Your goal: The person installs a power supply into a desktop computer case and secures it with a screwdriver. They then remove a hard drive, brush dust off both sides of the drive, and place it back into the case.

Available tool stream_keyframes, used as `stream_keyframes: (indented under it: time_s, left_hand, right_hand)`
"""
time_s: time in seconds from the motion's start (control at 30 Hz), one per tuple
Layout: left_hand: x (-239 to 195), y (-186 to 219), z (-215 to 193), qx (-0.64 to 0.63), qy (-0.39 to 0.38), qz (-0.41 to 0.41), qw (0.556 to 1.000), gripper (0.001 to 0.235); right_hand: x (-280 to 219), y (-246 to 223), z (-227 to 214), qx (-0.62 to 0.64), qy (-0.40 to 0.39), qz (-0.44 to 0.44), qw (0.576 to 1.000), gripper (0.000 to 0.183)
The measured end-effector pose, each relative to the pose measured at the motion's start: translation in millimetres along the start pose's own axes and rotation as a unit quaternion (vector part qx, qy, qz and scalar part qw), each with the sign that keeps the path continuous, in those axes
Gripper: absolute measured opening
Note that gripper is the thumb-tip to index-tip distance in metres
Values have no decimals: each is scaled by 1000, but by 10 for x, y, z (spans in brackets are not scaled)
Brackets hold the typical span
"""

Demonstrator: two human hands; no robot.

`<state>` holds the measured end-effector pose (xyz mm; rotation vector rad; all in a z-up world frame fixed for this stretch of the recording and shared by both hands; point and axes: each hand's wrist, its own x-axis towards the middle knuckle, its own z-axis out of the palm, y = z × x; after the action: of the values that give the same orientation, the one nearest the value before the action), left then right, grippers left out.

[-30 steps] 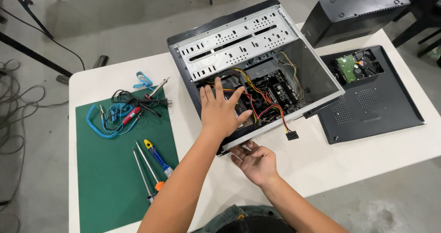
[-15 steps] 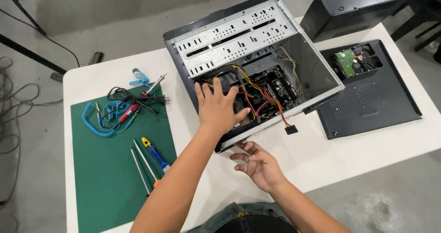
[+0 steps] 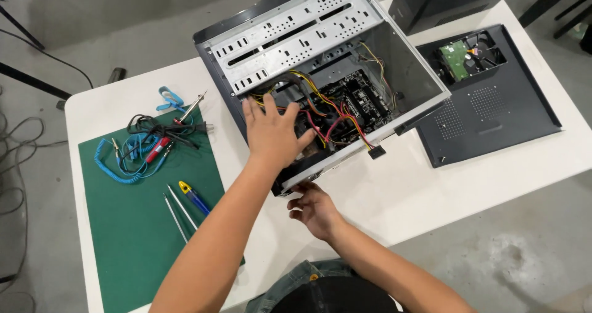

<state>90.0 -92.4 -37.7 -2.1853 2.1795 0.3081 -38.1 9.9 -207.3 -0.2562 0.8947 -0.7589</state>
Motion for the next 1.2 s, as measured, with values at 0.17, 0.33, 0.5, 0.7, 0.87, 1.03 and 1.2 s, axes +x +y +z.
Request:
stream_keyframes:
  time_s: [0.17, 0.33, 0.5, 0.7, 0.87, 1.03, 1.2]
  left_hand:
    - [-22, -67, -40, -10, 11, -15, 1000, 67]
    - [-31, -105, 109, -7, 71, 3, 997, 57]
    - [65, -210, 242, -64, 76, 24, 995, 38]
    - [212, -392, 376, -85, 194, 81, 974, 33]
    - [356, -536, 335, -99, 217, 92, 967, 26]
    - [397, -567, 396, -79, 219, 95, 968, 22]
    - [449, -607, 499, -51, 277, 114, 953, 28]
  right_hand:
    - [-340, -153, 231, -27, -5, -13, 1000, 77]
    - [-230, -143, -29, -88, -32, -21, 995, 68]
    - [-228, -62, -95, -92, -98, -71, 988, 69]
    - [-226, -56, 71, -40, -142, -94, 985, 79]
    - [28, -24, 74, -40, -154, -81, 984, 82]
    - [-6, -64, 28, -56, -145, -61, 986, 82]
    - [26, -35, -86, -84, -166, -70, 980, 81]
